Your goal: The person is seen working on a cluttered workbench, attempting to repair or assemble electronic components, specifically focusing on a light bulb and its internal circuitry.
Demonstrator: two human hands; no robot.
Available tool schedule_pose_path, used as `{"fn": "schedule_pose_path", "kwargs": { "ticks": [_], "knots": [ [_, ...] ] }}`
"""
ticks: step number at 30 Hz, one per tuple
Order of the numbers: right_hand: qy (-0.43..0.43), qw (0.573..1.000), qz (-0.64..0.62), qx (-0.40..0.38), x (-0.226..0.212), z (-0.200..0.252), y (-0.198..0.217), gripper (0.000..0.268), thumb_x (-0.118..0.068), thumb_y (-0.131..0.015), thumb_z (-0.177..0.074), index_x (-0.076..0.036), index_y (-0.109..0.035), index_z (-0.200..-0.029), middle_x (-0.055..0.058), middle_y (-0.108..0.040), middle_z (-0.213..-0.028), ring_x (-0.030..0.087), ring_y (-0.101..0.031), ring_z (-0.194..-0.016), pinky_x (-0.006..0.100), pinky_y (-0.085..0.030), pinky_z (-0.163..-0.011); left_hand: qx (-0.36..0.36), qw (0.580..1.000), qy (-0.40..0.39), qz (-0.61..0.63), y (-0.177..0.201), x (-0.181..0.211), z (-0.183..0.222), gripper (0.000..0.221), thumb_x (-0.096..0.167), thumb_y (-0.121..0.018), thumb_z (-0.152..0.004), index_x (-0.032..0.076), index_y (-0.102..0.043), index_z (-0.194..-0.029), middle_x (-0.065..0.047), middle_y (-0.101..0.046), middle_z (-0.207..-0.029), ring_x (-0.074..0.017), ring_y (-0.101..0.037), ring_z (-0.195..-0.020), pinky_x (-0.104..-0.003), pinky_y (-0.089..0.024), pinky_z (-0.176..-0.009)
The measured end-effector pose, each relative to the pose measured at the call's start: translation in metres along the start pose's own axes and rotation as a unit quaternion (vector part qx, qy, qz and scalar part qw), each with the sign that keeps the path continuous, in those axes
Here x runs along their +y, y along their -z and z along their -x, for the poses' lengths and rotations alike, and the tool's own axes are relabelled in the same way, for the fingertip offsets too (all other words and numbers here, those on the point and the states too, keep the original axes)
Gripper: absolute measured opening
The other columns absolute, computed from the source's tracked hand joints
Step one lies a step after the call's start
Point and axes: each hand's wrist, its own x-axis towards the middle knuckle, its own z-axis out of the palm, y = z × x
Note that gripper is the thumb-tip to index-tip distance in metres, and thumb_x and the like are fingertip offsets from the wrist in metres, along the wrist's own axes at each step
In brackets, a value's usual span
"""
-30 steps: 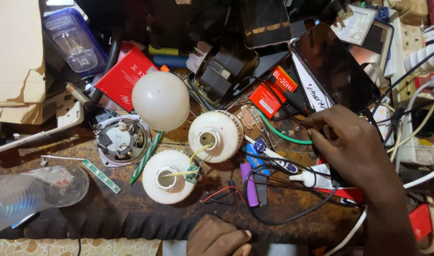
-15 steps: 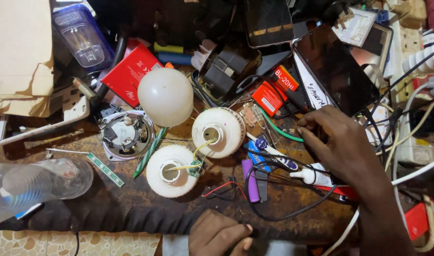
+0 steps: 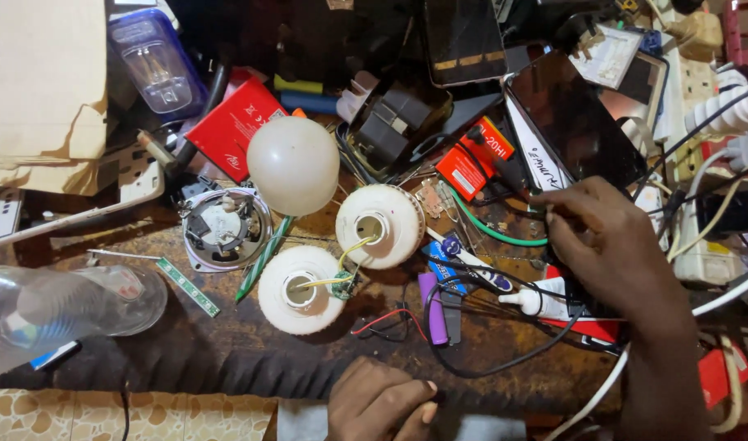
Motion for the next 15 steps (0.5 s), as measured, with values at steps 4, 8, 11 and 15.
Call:
{"fn": "schedule_pose_path", "kwargs": {
  "ticks": [4, 8, 11, 15],
  "knots": [
    [0.016, 0.999, -0.007, -0.035, 0.0063, 0.0025, 0.0026, 0.016, -0.009, -0.055, -0.078, -0.010, -0.067, -0.088, 0.006, -0.058, -0.084, 0.018, -0.055, -0.075, 0.029, -0.039, -0.063, 0.015, 1.000, -0.006, -0.005, -0.0008, 0.0001, -0.0014, 0.014, 0.020, -0.055, -0.079, 0.010, -0.061, -0.070, 0.000, -0.053, -0.059, -0.0117, -0.046, -0.045, -0.023, -0.034, -0.046],
    [0.023, 1.000, 0.010, 0.008, 0.0094, 0.0028, 0.0041, 0.012, -0.009, -0.056, -0.080, -0.008, -0.065, -0.088, 0.006, -0.058, -0.085, 0.019, -0.055, -0.078, 0.031, -0.038, -0.067, 0.006, 1.000, -0.020, -0.003, -0.0006, -0.0030, 0.0005, 0.014, 0.020, -0.055, -0.080, 0.010, -0.061, -0.071, 0.000, -0.053, -0.059, -0.0116, -0.047, -0.046, -0.023, -0.035, -0.046],
    [0.036, 0.999, 0.014, 0.032, 0.0125, 0.0006, 0.0013, 0.014, -0.006, -0.060, -0.077, -0.004, -0.064, -0.091, 0.009, -0.059, -0.085, 0.019, -0.055, -0.077, 0.030, -0.042, -0.065, 0.050, 0.999, -0.002, -0.013, -0.0058, 0.0007, -0.0017, 0.014, 0.020, -0.056, -0.076, 0.012, -0.061, -0.066, 0.002, -0.052, -0.055, -0.0103, -0.045, -0.042, -0.023, -0.032, -0.044],
    [-0.013, 1.000, 0.009, 0.000, 0.0052, -0.0007, -0.0009, 0.016, -0.007, -0.061, -0.077, -0.005, -0.063, -0.093, 0.008, -0.061, -0.090, 0.020, -0.057, -0.080, 0.031, -0.048, -0.067, 0.039, 0.999, -0.002, -0.014, -0.0036, 0.0015, -0.0035, 0.016, 0.021, -0.055, -0.078, 0.012, -0.061, -0.067, 0.001, -0.053, -0.056, -0.0106, -0.045, -0.043, -0.023, -0.033, -0.044]
  ]
}}
